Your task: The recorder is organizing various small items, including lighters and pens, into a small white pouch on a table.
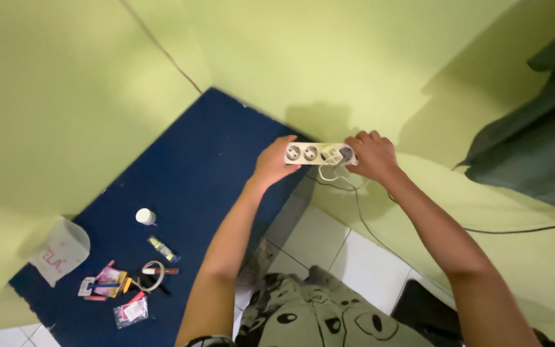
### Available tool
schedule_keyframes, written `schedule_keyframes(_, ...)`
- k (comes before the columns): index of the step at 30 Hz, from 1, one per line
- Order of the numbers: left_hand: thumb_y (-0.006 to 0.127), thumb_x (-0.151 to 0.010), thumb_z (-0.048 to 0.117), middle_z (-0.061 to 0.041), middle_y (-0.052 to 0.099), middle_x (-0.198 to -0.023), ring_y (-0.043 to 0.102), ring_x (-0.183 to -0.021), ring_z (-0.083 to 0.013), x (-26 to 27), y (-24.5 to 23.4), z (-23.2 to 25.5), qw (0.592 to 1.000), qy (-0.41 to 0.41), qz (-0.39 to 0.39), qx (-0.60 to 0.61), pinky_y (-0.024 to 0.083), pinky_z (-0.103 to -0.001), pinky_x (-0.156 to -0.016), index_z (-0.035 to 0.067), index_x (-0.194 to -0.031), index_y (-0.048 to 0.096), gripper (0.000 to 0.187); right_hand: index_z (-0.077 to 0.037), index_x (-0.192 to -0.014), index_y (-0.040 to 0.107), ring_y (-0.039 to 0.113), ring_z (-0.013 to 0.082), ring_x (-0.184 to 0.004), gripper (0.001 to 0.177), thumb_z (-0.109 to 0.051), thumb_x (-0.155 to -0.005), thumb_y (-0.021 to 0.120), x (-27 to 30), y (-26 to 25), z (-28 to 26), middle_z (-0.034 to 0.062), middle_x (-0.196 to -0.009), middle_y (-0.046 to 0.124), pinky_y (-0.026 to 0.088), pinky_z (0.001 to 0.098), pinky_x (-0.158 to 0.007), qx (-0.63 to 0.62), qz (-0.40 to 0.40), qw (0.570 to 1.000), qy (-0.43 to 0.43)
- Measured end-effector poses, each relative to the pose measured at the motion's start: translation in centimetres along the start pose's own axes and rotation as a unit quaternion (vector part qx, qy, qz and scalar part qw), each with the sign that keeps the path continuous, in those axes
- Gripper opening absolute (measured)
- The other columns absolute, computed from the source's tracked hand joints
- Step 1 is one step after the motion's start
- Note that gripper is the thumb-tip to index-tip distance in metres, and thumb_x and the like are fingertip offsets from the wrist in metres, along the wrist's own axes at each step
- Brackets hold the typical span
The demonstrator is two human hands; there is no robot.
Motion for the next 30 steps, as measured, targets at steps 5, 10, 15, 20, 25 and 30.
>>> schedule_keyframes(5, 0.088, -0.068, 0.027, -0.011, 0.066, -0.124, 0.064, -0.112, -0.0360, -0.3, -4.4, -1.7, 0.998, -0.016, 0.051, -0.045, 0.052, -0.046, -0.091, 0.012, -0.130, 0.061, 0.069, -0.024, -0.124, 0.067, 0.061, 0.0282, -0.111, 0.063, -0.039, -0.066, 0.087, -4.7, -1.5, -2.9, 0.0045, -0.120, 0.066, 0.052, 0.0458, -0.087, 0.013, 0.029, 0.999, -0.043)
schedule_keyframes(10, 0.089, -0.067, 0.027, -0.009, 0.067, -0.121, 0.062, -0.111, -0.0343, -1.3, -9.6, -2.1, 0.987, 0.020, 0.118, -0.108, 0.048, -0.047, -0.086, 0.014, -0.124, 0.063, 0.064, -0.024, -0.123, 0.068, 0.061, 0.0300, -0.111, 0.062, -0.039, -0.066, 0.088, -9.7, -3.6, -5.4, 0.0061, -0.119, 0.066, 0.051, 0.0473, -0.088, 0.009, 0.043, 0.998, -0.052)
schedule_keyframes(15, 0.092, -0.064, 0.036, -0.005, 0.067, -0.114, 0.062, -0.108, -0.0275, -2.2, -11.9, -2.3, 0.970, 0.083, 0.157, -0.166, 0.041, -0.045, -0.085, 0.013, -0.122, 0.063, 0.068, -0.025, -0.124, 0.068, 0.060, 0.0281, -0.116, 0.058, -0.034, -0.070, 0.086, -11.8, -5.0, -6.8, 0.0036, -0.121, 0.066, 0.046, 0.0483, -0.097, 0.042, 0.047, 0.997, -0.038)
schedule_keyframes(20, 0.093, -0.067, 0.033, -0.003, 0.069, -0.112, 0.066, -0.102, -0.0249, -2.8, -13.4, -3.6, 0.970, 0.090, 0.178, -0.140, 0.040, -0.044, -0.081, 0.013, -0.122, 0.063, 0.065, -0.021, -0.126, 0.068, 0.060, 0.0257, -0.117, 0.061, -0.034, -0.069, 0.086, -11.5, -6.3, -8.2, 0.0030, -0.122, 0.066, 0.042, 0.0508, -0.102, 0.050, 0.133, 0.987, -0.068)
schedule_keyframes(25, 0.094, -0.067, 0.032, -0.004, 0.070, -0.111, 0.067, -0.098, -0.0260, -3.4, -13.7, -7.0, 0.976, 0.071, 0.177, -0.106, 0.041, -0.044, -0.080, 0.014, -0.122, 0.063, 0.065, -0.014, -0.126, 0.067, 0.059, 0.0285, -0.121, 0.075, -0.045, -0.060, 0.085, -7.2, -4.8, -8.7, 0.0128, -0.127, 0.066, 0.037, 0.0557, -0.101, 0.062, 0.276, 0.957, -0.069)
schedule_keyframes(30, 0.094, -0.065, 0.032, -0.007, 0.070, -0.112, 0.067, -0.100, -0.0277, -3.6, -13.7, -10.7, 0.977, 0.053, 0.177, -0.110, 0.043, -0.044, -0.079, 0.010, -0.123, 0.062, 0.069, -0.010, -0.142, 0.042, 0.070, 0.0350, -0.085, 0.071, -0.030, -0.086, 0.081, -4.8, 14.1, 0.7, 0.0107, -0.089, 0.073, 0.054, 0.0496, -0.077, -0.265, 0.060, 0.912, 0.307)
Point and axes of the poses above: each hand's wrist, its own x-axis away from the middle knuckle, its own y-axis out of the palm, z = x × y, the point moved 10 cm from there along -x, towards the middle knuckle
